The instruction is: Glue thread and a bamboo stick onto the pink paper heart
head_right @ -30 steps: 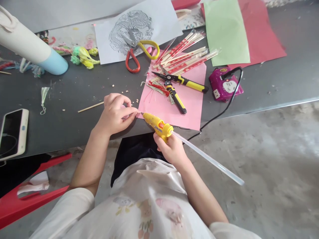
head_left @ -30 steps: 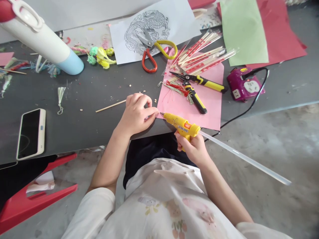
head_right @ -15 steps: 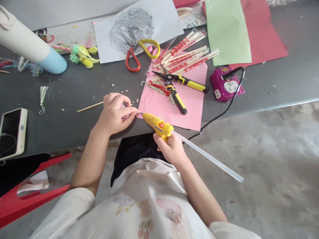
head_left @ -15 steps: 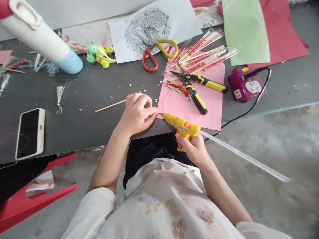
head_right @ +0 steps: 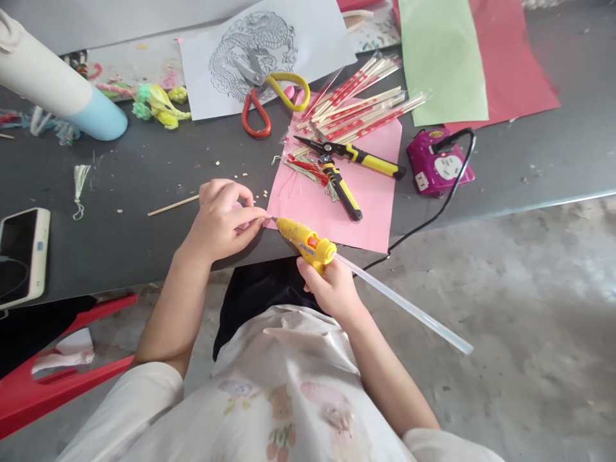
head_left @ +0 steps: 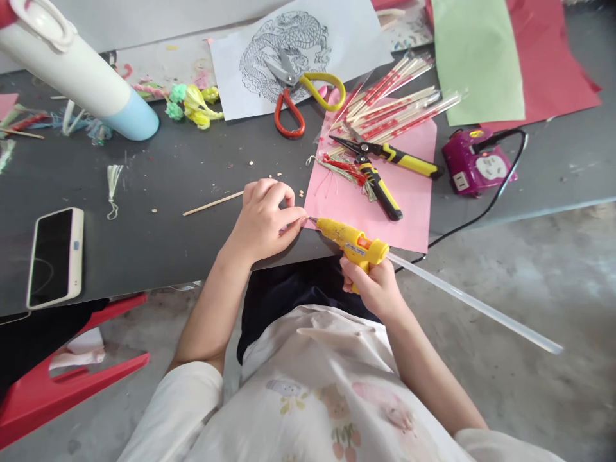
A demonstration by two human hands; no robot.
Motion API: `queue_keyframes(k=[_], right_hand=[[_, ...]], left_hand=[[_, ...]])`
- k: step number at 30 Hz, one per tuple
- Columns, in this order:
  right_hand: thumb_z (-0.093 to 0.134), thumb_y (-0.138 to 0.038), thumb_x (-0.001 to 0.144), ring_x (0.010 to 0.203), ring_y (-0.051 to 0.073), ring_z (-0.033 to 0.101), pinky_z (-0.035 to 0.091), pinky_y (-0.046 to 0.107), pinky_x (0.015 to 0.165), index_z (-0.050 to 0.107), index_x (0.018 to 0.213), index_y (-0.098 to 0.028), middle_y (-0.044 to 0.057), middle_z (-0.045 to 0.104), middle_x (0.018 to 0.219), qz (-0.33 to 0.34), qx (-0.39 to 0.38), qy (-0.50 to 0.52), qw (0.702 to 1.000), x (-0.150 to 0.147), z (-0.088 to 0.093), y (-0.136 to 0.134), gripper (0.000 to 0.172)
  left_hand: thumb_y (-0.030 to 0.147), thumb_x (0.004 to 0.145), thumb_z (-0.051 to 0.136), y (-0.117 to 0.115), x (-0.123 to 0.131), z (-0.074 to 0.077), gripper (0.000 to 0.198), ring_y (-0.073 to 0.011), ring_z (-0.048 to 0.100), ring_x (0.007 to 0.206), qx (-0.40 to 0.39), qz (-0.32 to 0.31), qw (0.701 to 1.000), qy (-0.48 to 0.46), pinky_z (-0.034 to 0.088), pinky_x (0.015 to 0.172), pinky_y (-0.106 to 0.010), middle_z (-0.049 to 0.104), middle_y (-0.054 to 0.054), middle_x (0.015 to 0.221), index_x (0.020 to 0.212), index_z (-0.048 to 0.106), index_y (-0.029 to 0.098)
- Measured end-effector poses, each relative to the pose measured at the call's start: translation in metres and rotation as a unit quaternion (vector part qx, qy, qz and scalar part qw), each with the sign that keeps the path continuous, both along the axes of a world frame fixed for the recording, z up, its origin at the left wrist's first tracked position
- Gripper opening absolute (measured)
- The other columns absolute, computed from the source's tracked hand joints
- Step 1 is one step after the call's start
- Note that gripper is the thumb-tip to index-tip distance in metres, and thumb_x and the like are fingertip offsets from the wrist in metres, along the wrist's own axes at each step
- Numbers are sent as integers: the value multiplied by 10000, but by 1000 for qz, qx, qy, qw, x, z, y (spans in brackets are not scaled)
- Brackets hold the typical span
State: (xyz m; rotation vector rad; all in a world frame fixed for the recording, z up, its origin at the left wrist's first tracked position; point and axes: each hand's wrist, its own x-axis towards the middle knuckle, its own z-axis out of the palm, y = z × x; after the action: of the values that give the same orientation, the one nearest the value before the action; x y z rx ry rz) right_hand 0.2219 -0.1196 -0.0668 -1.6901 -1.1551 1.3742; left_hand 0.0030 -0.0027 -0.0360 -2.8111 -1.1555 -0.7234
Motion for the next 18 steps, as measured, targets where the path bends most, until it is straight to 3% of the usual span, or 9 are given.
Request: queue_keyframes(k=[18], right_hand=[[584, -475, 868, 471, 122, 570, 505, 263, 489, 632, 899, -169, -11, 574, 641, -6, 16, 29, 999, 2, 12, 1, 312]], left_hand=[[314, 901, 576, 0, 0, -1, 164, -235, 483, 987, 19, -7, 1000, 3, 369, 855, -422, 584, -39, 924, 831, 717, 269]])
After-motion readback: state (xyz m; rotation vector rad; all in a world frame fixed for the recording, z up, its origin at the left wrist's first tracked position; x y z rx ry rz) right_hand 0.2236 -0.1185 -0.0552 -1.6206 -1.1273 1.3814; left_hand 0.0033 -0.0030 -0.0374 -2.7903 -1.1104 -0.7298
